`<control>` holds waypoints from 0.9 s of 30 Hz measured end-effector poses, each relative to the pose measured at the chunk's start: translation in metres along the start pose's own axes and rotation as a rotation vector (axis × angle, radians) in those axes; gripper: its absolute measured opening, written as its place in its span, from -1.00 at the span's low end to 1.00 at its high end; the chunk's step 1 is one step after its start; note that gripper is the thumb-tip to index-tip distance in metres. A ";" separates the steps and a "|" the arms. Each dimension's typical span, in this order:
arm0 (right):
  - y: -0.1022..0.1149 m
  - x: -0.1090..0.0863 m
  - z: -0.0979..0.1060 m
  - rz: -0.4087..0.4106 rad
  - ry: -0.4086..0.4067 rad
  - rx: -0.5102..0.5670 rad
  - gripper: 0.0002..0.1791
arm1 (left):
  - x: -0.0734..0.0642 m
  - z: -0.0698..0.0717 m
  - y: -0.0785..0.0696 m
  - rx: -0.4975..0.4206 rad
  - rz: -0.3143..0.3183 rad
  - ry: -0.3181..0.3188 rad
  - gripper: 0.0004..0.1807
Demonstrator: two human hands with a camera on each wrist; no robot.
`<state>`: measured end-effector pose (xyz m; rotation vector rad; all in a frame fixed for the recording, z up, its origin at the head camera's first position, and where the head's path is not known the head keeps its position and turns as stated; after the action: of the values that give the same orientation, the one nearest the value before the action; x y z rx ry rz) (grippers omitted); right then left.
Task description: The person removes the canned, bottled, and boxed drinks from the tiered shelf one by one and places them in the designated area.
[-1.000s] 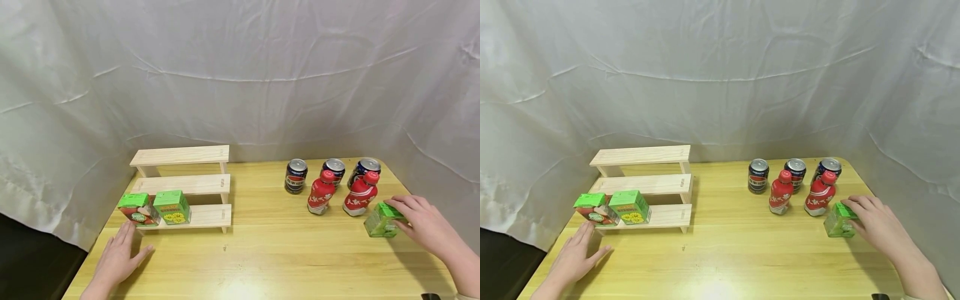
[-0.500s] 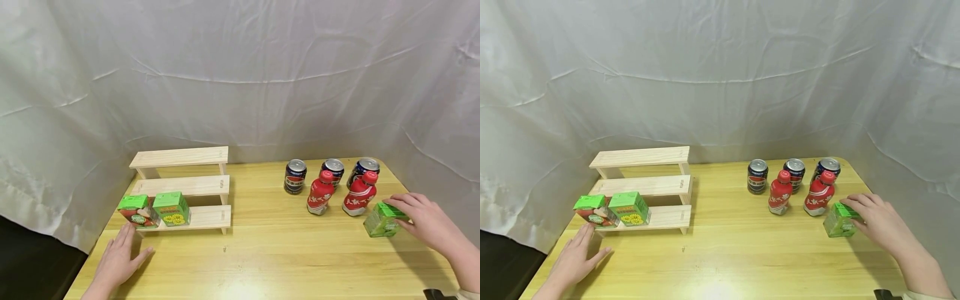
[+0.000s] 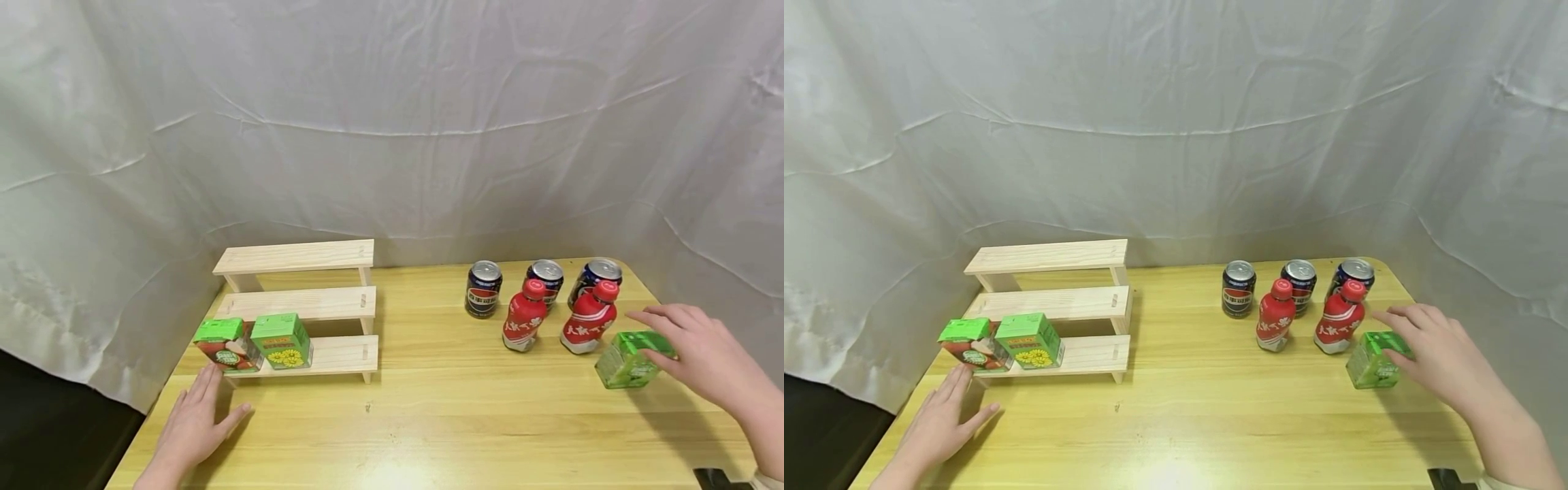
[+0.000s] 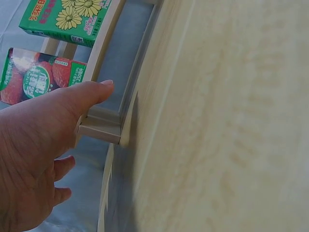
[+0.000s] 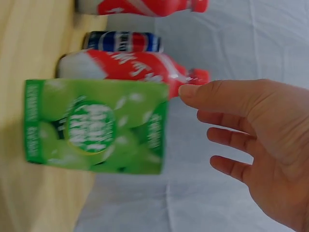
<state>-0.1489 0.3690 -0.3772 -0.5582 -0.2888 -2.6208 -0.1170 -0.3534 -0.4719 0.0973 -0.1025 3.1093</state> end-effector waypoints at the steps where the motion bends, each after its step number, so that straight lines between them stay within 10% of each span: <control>1: 0.002 0.002 0.003 0.014 -0.013 0.001 -0.32 | 0.000 0.000 0.000 0.000 0.000 -0.001 0.14; 13: 0.040 0.040 0.018 0.165 -0.175 0.095 -0.13 | 0.000 0.001 0.000 0.011 -0.004 -0.003 0.14; 27: 0.094 0.095 -0.008 0.380 -0.278 0.233 -0.28 | 0.000 0.000 0.002 0.009 -0.006 -0.001 0.15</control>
<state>-0.1859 0.2486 -0.3337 -0.8086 -0.5122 -2.1105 -0.1173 -0.3551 -0.4724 0.0992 -0.0886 3.1041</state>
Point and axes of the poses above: each hand's wrist, its own x-axis towards the middle knuckle, its own z-axis out of the back of the hand, y = z × x, the point moved 1 cm from there along x, towards the middle knuckle, and after that the axes turned 12 degrees about x, right-handed, at the moved point
